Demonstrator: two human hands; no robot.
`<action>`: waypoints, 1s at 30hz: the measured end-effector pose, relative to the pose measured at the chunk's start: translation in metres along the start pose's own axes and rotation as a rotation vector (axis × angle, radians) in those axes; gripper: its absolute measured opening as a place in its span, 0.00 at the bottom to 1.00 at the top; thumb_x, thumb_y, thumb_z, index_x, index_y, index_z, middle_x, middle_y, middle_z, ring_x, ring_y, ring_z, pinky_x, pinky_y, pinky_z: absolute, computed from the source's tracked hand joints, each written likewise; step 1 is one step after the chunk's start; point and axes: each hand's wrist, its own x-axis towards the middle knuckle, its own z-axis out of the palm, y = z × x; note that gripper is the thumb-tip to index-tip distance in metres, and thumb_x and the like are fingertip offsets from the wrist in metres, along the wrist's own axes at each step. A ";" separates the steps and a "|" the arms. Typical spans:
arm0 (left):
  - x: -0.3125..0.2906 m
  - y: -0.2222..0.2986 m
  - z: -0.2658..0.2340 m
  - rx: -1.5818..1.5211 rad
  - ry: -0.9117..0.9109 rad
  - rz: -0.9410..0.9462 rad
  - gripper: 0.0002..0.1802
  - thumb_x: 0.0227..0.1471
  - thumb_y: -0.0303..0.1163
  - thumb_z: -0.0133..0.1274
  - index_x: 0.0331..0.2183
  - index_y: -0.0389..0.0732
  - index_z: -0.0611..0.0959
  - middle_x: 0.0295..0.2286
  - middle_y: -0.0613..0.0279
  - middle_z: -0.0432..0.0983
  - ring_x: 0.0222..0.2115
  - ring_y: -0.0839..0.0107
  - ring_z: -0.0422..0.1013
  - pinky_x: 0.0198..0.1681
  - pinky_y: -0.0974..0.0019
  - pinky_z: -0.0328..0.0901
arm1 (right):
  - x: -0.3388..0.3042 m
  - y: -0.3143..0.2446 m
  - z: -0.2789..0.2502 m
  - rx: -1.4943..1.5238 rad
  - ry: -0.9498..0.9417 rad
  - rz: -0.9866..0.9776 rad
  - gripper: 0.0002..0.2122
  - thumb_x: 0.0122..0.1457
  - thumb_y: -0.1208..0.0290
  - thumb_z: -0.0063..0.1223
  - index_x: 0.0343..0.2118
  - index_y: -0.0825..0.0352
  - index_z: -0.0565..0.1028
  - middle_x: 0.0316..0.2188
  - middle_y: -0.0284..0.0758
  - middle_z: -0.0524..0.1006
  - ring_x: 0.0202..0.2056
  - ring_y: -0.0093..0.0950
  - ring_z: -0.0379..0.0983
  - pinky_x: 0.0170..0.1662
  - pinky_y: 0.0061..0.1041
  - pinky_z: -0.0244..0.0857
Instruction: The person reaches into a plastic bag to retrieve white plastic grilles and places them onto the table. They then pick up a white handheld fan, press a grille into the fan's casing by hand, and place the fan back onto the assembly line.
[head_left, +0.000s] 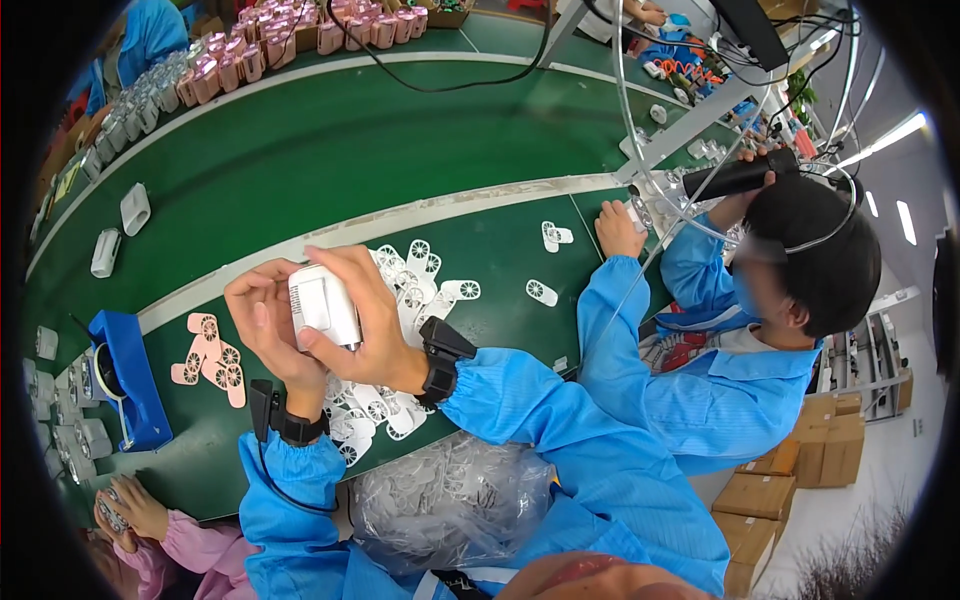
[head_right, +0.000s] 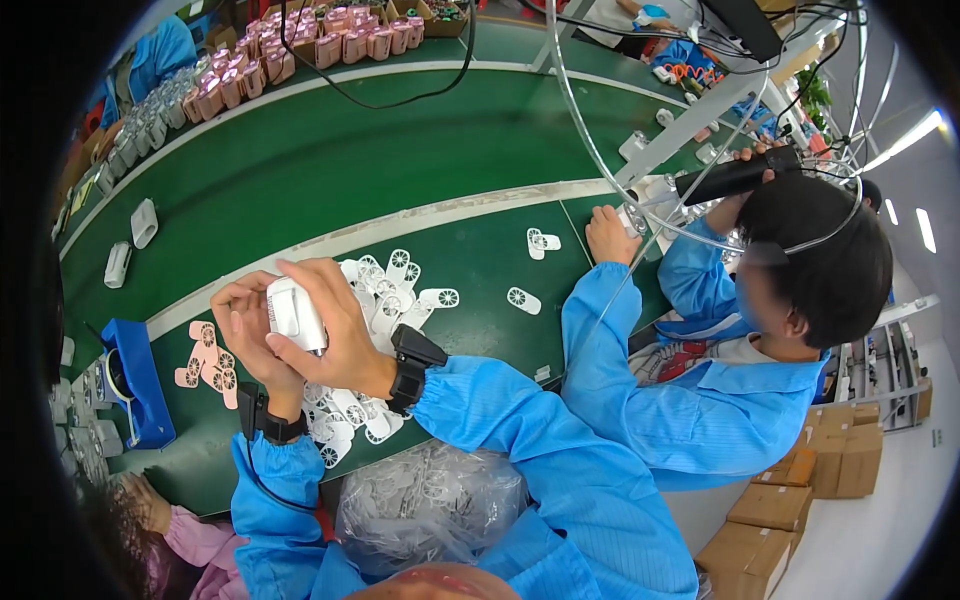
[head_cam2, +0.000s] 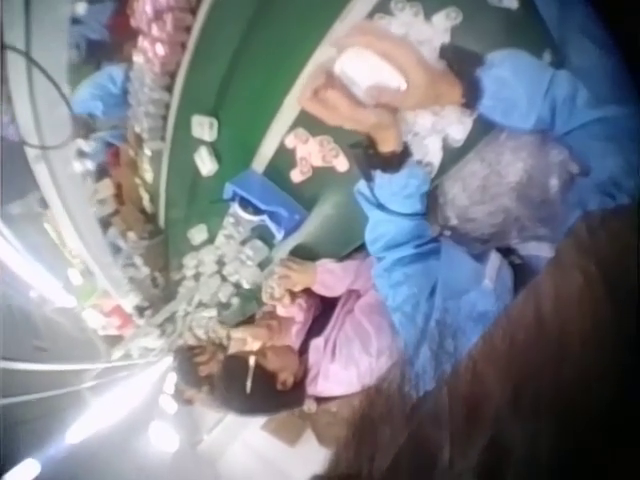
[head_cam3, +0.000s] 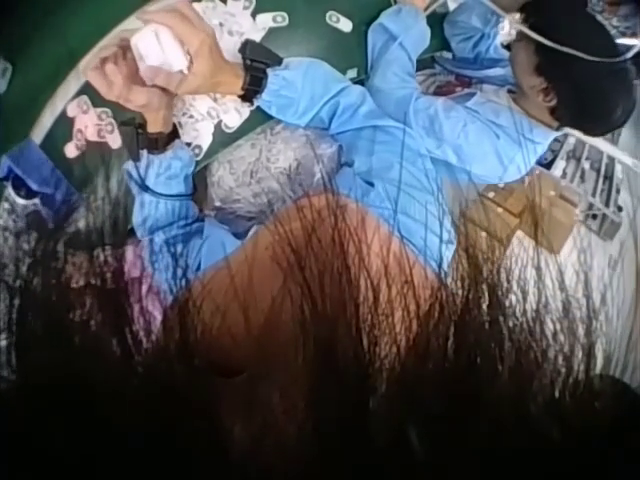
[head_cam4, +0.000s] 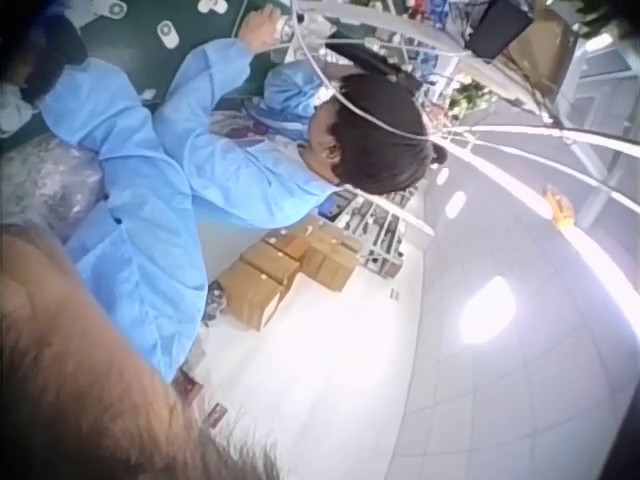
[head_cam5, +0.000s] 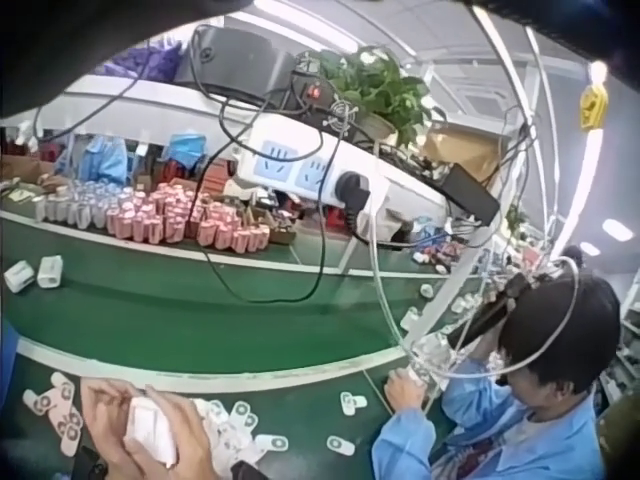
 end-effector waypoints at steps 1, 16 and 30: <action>-0.002 0.003 -0.001 0.006 -0.004 0.010 0.23 0.64 0.48 0.44 0.45 0.35 0.67 0.40 0.43 0.73 0.41 0.60 0.71 0.50 0.56 0.67 | -0.002 0.003 0.001 0.004 -0.002 0.012 0.30 0.54 0.66 0.66 0.59 0.73 0.70 0.50 0.50 0.73 0.47 0.43 0.73 0.50 0.38 0.68; -0.012 0.030 -0.015 -0.059 -0.091 0.165 0.30 0.61 0.54 0.49 0.46 0.34 0.68 0.41 0.41 0.73 0.39 0.60 0.72 0.45 0.57 0.68 | -0.016 -0.018 0.012 0.056 0.022 -0.233 0.23 0.58 0.65 0.61 0.53 0.70 0.68 0.50 0.52 0.72 0.48 0.42 0.73 0.51 0.39 0.70; -0.016 0.050 -0.017 0.112 -0.093 0.305 0.26 0.59 0.48 0.50 0.43 0.33 0.69 0.38 0.41 0.74 0.37 0.62 0.71 0.44 0.58 0.65 | -0.027 -0.034 0.020 -0.084 0.139 -0.201 0.20 0.65 0.58 0.50 0.51 0.69 0.70 0.47 0.50 0.71 0.47 0.39 0.71 0.49 0.38 0.68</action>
